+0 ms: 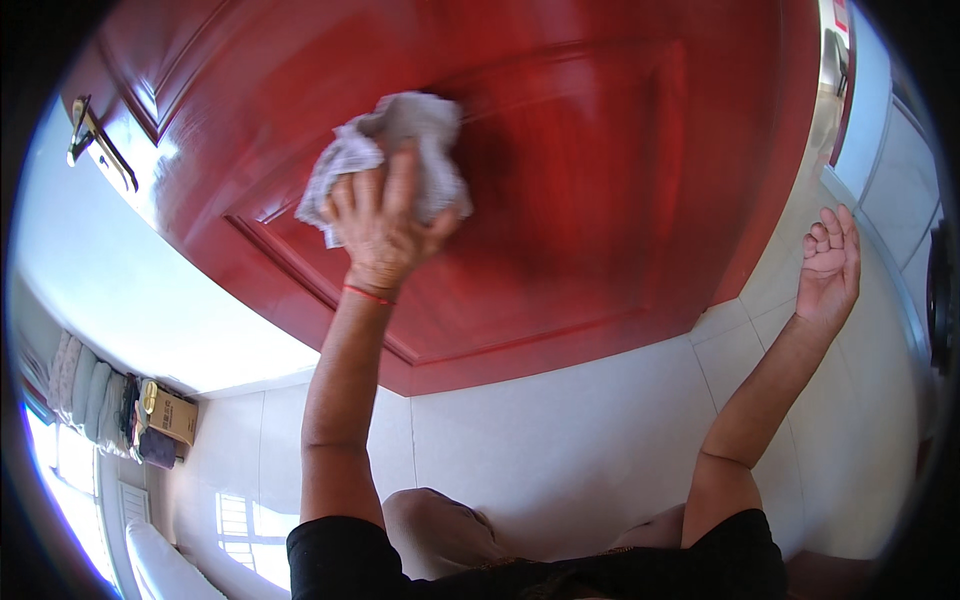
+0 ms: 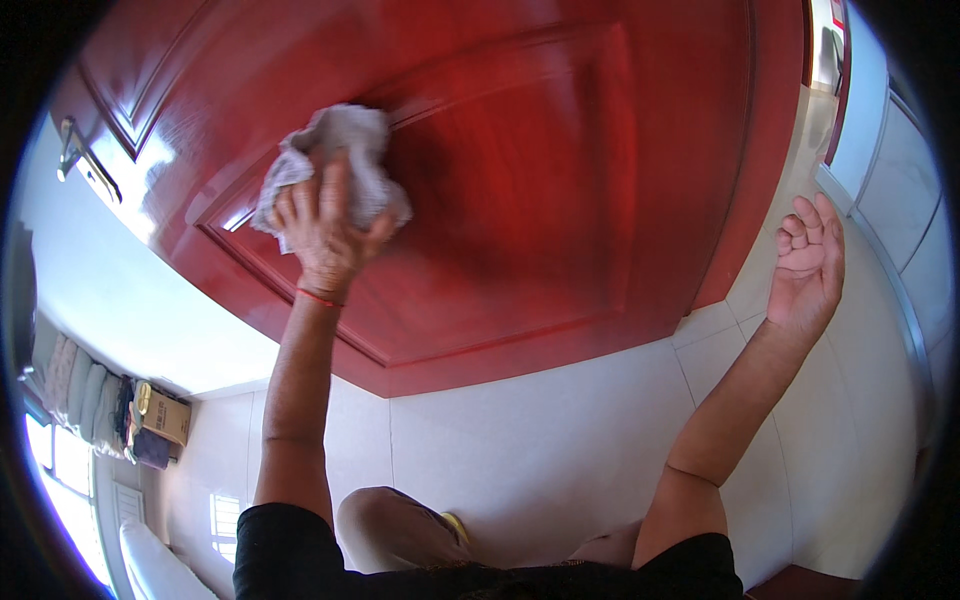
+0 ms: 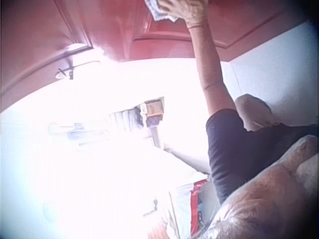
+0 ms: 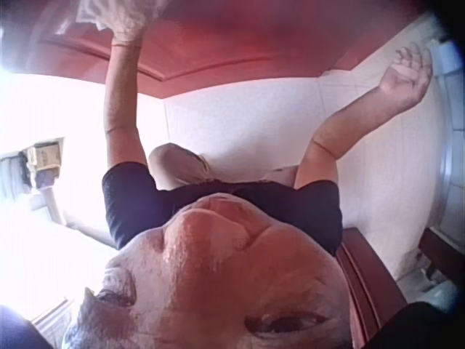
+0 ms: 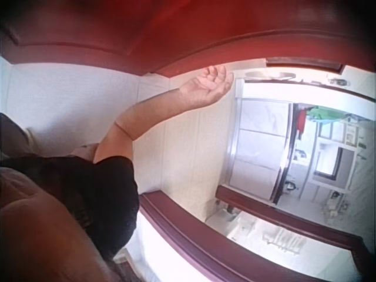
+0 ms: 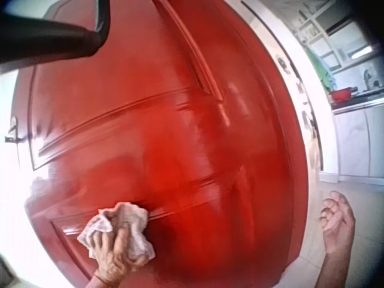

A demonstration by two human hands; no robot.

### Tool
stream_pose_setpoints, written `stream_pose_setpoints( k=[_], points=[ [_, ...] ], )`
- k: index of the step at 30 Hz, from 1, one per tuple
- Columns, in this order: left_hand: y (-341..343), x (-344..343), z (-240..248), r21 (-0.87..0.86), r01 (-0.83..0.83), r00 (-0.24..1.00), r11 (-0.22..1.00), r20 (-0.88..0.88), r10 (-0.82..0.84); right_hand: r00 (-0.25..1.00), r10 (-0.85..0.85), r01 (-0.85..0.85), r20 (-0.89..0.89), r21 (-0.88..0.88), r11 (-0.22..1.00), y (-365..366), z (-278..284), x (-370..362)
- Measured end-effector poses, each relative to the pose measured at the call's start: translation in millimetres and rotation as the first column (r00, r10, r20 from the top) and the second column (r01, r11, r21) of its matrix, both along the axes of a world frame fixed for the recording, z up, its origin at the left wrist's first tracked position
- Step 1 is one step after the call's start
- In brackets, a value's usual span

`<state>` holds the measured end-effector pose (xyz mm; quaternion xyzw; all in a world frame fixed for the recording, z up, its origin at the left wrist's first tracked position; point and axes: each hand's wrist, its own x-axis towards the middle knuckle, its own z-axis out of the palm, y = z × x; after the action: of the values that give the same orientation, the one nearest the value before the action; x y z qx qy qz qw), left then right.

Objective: The person wipes down the surface and edges of a wooden door using a cloth.

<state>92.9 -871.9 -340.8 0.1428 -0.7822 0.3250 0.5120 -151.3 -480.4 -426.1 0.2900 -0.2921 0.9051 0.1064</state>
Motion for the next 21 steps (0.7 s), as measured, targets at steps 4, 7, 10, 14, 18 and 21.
stream_pose_setpoints(
  k=[4, 7, 10, 14, 18, 21],
  points=[
    [-41, 44, 4, 0.036, -0.070, 0.962, 0.997, -0.261, 0.077, 0.999, -0.010, 0.011, 0.043, -0.038, 0.999, 17, -7, -6],
    [-68, 48, -4, 0.199, -0.017, 0.815, 0.980, -0.565, 0.129, 0.998, -0.019, 0.025, 0.055, -0.101, 0.995, 37, -5, -8],
    [-50, 21, -2, 0.278, 0.153, 0.700, 0.948, -0.707, 0.095, 0.998, -0.021, 0.031, 0.058, -0.185, 0.982, 54, -6, -7],
    [-5, -25, 2, 0.117, 0.136, 0.791, 0.984, -0.610, -0.037, 0.988, -0.096, 0.127, 0.120, -0.280, 0.952, 66, 3, 6],
    [53, -85, 12, -0.106, 0.269, 0.909, 0.957, -0.300, -0.289, 0.993, -0.106, 0.120, 0.059, -0.333, 0.935, 84, 9, 15],
    [100, -124, 15, -0.009, 0.394, 0.904, 0.919, -0.174, -0.390, 0.978, -0.179, 0.206, 0.107, -0.353, 0.913, 100, 4, 7]
  ],
)
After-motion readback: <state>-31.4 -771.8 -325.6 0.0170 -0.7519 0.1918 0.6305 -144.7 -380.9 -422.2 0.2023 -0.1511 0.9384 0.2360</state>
